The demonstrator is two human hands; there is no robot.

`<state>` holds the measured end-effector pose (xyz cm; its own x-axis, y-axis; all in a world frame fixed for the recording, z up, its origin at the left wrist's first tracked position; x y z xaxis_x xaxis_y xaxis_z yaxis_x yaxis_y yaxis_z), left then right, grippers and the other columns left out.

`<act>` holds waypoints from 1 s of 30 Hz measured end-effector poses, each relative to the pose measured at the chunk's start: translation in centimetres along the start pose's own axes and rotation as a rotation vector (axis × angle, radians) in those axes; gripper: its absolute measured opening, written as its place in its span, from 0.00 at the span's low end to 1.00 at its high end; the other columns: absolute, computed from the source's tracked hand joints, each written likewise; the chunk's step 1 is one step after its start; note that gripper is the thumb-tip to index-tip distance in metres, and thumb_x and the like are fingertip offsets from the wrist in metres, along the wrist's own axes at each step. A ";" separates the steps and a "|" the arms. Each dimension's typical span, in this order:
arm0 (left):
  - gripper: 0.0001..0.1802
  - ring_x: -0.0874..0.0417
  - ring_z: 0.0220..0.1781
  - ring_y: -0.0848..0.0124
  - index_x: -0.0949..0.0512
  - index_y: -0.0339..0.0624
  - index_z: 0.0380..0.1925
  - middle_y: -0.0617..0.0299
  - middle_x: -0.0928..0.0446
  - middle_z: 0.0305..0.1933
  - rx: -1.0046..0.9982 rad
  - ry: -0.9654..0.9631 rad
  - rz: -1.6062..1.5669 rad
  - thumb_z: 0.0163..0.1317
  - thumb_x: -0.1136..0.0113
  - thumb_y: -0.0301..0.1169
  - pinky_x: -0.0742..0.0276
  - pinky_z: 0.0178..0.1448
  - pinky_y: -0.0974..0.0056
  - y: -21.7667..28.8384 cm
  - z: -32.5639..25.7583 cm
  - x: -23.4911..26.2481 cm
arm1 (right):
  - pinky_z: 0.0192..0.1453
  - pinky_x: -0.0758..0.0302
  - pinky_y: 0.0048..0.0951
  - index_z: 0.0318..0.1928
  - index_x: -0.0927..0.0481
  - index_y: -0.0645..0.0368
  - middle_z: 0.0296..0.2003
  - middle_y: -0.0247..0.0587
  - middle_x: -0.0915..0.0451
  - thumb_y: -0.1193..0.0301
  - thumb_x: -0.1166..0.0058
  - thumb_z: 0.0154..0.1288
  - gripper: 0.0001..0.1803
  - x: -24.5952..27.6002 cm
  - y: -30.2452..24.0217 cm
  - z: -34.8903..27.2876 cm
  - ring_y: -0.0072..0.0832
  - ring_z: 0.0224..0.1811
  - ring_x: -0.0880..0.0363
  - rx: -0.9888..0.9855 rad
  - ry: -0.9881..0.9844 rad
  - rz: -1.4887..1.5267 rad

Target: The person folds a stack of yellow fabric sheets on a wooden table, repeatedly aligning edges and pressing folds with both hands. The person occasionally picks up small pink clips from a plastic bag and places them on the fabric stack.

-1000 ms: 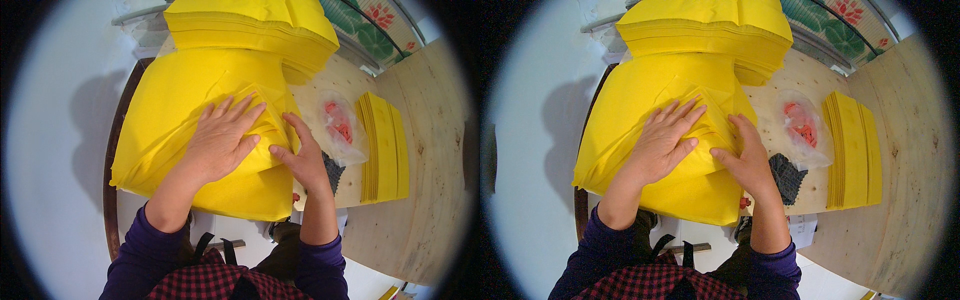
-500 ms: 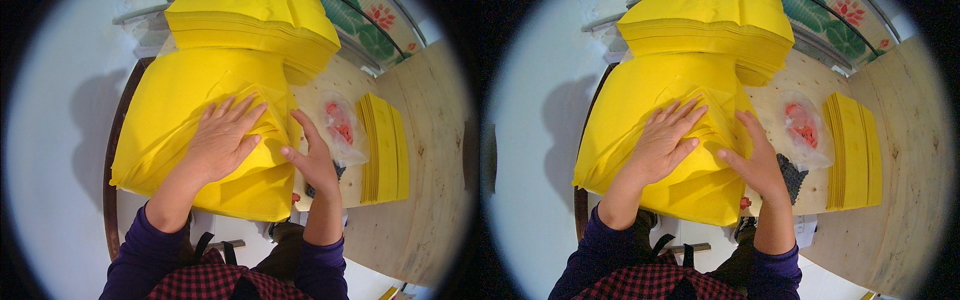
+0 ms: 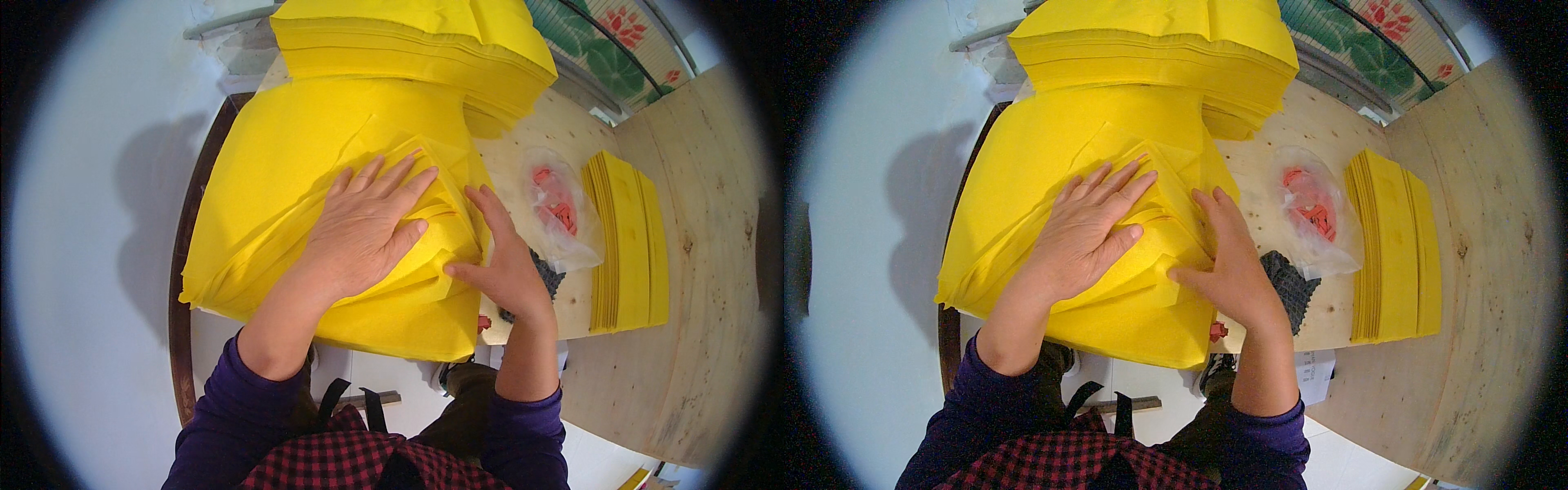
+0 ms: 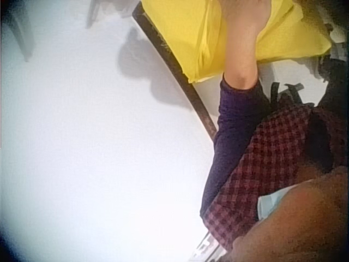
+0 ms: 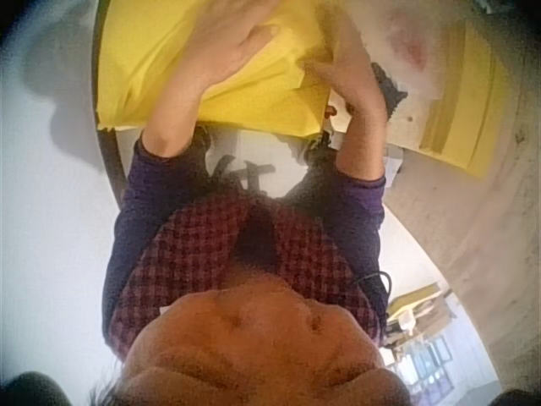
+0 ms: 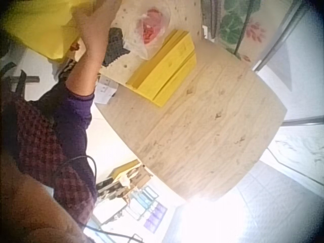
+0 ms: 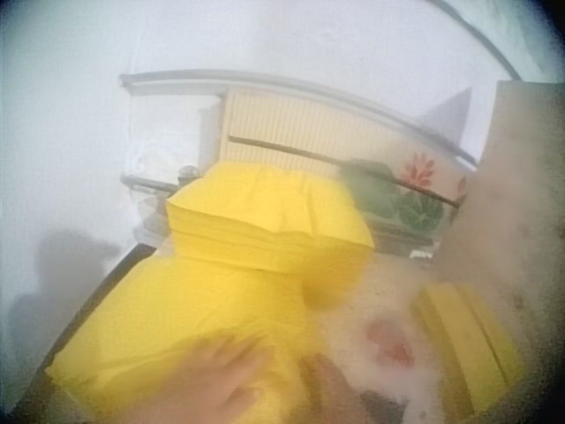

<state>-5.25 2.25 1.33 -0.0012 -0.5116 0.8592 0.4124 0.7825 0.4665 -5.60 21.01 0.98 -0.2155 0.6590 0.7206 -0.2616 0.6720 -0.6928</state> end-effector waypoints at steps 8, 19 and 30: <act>0.34 0.44 0.78 0.42 0.41 0.53 0.75 0.54 0.43 0.79 0.005 -0.002 0.005 0.71 0.55 0.50 0.54 0.78 0.38 0.0 0.0 0.0 | 0.74 0.37 0.39 0.64 0.26 0.59 0.64 0.49 0.26 0.68 0.30 0.55 0.35 2.8 1.7 -0.7 0.38 0.69 0.30 -0.009 0.051 0.307; 0.32 0.42 0.77 0.44 0.39 0.52 0.73 0.54 0.42 0.78 -0.015 0.016 0.022 0.72 0.52 0.47 0.50 0.78 0.39 -0.1 0.2 0.2 | 0.45 0.23 0.24 0.39 0.18 0.65 0.33 0.35 0.18 0.77 0.43 0.70 0.04 4.4 4.8 -1.9 0.22 0.36 0.21 -0.037 0.299 0.604; 0.32 0.43 0.78 0.43 0.39 0.52 0.74 0.53 0.42 0.78 -0.033 0.012 0.029 0.73 0.54 0.49 0.51 0.78 0.38 0.0 0.3 0.4 | 0.44 0.22 0.25 0.37 0.19 0.63 0.33 0.36 0.18 0.70 0.46 0.75 0.10 4.7 4.4 -2.2 0.22 0.36 0.20 0.037 0.295 0.595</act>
<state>-5.53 2.09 1.74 0.0223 -0.4929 0.8698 0.4419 0.7853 0.4337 -5.72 27.78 1.22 -0.0680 0.9824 0.1741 -0.2109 0.1564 -0.9649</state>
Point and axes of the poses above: each hand's wrist, its own z-axis towards the middle knuckle, its own x-axis out of the back of the hand, y = z × x, the point moved 6 cm from there along z, towards the middle knuckle
